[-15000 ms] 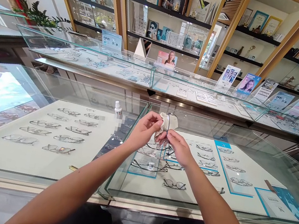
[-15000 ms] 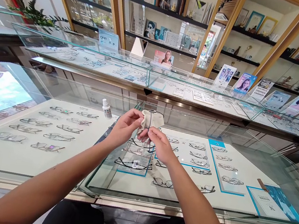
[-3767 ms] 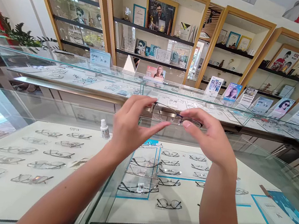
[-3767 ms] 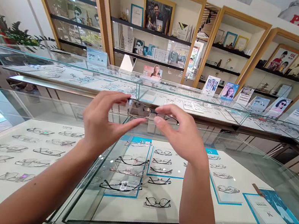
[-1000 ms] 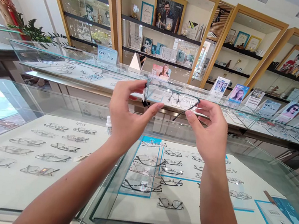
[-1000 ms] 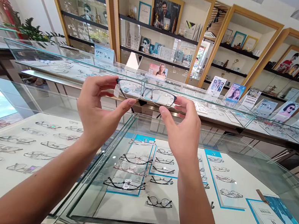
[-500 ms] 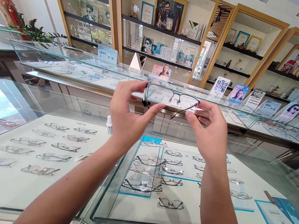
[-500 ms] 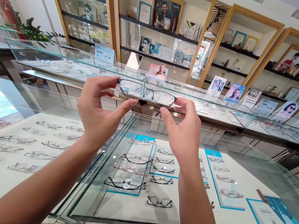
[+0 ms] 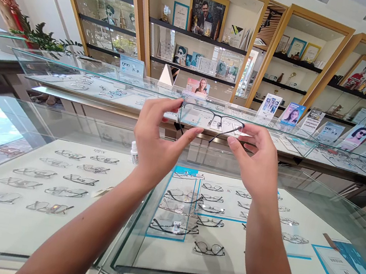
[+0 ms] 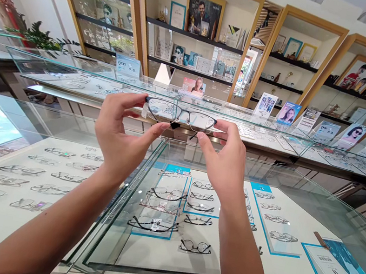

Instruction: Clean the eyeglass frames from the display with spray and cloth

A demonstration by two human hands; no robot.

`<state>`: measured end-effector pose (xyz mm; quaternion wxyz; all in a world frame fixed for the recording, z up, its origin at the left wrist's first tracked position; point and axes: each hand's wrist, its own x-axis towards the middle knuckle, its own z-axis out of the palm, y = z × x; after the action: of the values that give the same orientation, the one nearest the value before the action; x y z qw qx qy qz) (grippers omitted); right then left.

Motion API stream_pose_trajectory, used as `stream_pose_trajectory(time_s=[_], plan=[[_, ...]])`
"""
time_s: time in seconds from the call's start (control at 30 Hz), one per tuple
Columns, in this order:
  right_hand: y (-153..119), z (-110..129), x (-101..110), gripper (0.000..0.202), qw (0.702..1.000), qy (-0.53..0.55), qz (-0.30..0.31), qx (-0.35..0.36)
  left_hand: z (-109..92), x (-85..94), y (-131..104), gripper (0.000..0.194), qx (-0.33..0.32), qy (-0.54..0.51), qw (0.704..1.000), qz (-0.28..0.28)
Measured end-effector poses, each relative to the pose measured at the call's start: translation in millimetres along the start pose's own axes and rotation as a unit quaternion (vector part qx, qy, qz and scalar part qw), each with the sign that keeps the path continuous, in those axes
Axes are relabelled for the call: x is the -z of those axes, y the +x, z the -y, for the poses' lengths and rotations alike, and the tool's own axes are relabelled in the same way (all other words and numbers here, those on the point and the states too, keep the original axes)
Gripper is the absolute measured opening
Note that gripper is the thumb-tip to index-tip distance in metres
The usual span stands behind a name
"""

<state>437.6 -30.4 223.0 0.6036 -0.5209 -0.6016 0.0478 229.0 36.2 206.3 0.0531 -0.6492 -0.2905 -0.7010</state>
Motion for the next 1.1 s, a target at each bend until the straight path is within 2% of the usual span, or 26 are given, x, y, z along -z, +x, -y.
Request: stream_pose_trajectory(time_s=[0.73, 1.1], plan=[[-1.1, 4.8, 1.7, 0.034, 0.999, -0.031, -0.011, -0.003, 2.1, -0.3, 0.7, 0.046, 0.016, -0.006, 1.000, 0.012], [-1.6, 5.4, 2.1, 0.035, 0.999, -0.040, -0.025, 0.019, 16.8, -4.3, -0.6, 0.049, 0.052, -0.027, 0.997, 0.046]])
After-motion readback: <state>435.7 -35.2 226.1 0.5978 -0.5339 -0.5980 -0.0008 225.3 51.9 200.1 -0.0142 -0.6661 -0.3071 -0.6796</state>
